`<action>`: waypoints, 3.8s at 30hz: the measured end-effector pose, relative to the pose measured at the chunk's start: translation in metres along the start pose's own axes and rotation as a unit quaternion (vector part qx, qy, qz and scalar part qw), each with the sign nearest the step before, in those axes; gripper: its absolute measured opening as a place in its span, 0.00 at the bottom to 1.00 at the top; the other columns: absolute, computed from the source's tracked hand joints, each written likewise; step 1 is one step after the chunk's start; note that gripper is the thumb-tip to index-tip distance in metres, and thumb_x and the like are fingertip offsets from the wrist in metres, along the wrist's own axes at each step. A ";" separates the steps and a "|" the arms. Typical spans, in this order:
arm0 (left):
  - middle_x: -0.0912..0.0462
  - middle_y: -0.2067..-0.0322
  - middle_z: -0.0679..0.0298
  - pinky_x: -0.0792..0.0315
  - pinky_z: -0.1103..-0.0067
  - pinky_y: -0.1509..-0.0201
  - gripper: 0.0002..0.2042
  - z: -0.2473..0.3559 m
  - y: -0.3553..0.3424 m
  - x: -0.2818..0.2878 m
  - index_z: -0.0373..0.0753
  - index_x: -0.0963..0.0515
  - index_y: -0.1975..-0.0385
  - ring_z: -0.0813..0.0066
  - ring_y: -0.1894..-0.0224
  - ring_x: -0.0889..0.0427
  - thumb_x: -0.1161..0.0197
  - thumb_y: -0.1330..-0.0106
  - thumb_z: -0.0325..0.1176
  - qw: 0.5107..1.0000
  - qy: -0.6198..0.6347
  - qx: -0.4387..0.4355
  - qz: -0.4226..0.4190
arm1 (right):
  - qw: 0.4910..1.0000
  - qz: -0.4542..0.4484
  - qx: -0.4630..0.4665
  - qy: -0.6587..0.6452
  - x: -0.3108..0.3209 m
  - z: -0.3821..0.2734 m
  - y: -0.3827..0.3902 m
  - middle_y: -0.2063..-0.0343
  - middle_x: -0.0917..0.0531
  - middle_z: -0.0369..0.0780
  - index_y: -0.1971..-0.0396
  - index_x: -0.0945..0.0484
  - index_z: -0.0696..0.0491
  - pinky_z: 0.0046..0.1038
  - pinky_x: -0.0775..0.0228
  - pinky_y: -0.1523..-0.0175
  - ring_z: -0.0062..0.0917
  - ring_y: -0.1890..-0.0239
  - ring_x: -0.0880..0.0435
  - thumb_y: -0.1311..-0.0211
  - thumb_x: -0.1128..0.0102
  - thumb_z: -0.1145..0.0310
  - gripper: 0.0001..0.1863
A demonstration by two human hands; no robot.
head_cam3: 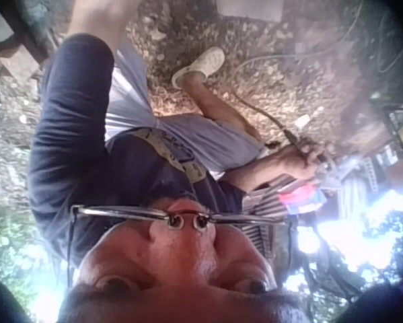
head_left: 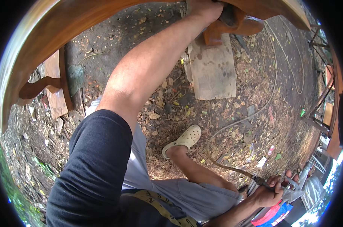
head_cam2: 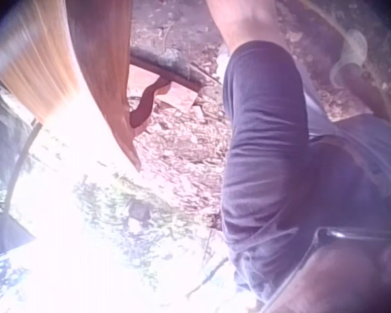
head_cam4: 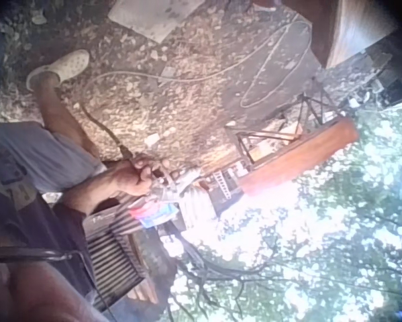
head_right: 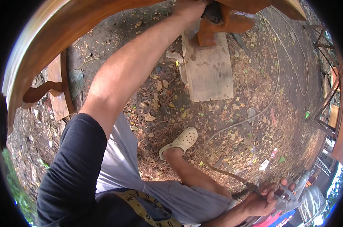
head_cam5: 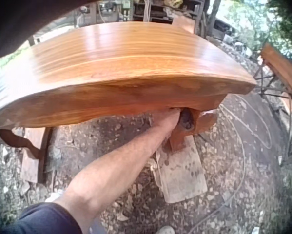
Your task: The person uses a spray gun to apply finish to a wooden table, moving around to cover the top and legs. He briefly wipes the underside with a cloth, then continues spraying the tabletop and legs from multiple angles.
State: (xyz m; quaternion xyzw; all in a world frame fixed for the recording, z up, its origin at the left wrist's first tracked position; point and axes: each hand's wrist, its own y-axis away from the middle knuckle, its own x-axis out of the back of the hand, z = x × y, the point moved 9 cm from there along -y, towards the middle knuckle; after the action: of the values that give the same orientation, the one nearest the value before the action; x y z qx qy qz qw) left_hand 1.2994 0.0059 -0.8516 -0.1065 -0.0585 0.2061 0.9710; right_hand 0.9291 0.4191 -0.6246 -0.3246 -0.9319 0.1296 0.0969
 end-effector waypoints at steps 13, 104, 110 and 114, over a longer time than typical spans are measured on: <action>0.26 0.38 0.48 0.36 0.64 0.32 0.26 0.007 0.002 -0.008 0.37 0.26 0.40 0.51 0.35 0.30 0.38 0.33 0.45 0.996 -0.054 -0.030 -0.067 | 1.000 -0.014 0.006 0.021 -0.004 -0.008 0.004 0.48 0.22 0.49 0.33 0.41 0.63 0.17 0.35 0.74 0.17 0.77 0.28 0.47 0.38 0.75 0.39; 0.15 0.57 0.50 0.24 0.60 0.49 0.16 0.020 0.162 0.338 0.38 0.22 0.53 0.48 0.52 0.16 0.32 0.38 0.38 0.903 -0.384 0.070 -0.178 | 0.995 -0.048 0.032 0.086 -0.297 0.084 0.180 0.56 0.19 0.40 0.45 0.29 0.65 0.25 0.36 0.63 0.20 0.70 0.31 0.50 0.56 0.83 0.27; 0.15 0.59 0.49 0.24 0.60 0.50 0.16 0.026 0.159 0.348 0.38 0.22 0.53 0.47 0.54 0.16 0.31 0.38 0.37 0.907 -0.384 0.053 -0.165 | 0.990 -0.042 0.082 0.106 -0.300 0.073 0.181 0.57 0.19 0.40 0.46 0.29 0.64 0.27 0.36 0.64 0.20 0.71 0.33 0.50 0.56 0.83 0.27; 0.15 0.59 0.49 0.24 0.61 0.50 0.16 0.031 0.159 0.348 0.37 0.22 0.54 0.47 0.54 0.16 0.31 0.38 0.37 0.911 -0.375 0.051 -0.163 | 0.992 -0.042 0.087 0.086 -0.299 0.083 0.179 0.58 0.20 0.43 0.51 0.29 0.63 0.29 0.32 0.59 0.25 0.68 0.27 0.45 0.54 0.82 0.19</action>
State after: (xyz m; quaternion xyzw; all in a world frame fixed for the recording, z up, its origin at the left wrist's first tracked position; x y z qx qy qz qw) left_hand 1.5491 0.2969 -0.8338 0.0392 -0.4240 0.0724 0.9019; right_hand 1.2410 0.3516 -0.7868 -0.2859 -0.9179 0.1781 0.2096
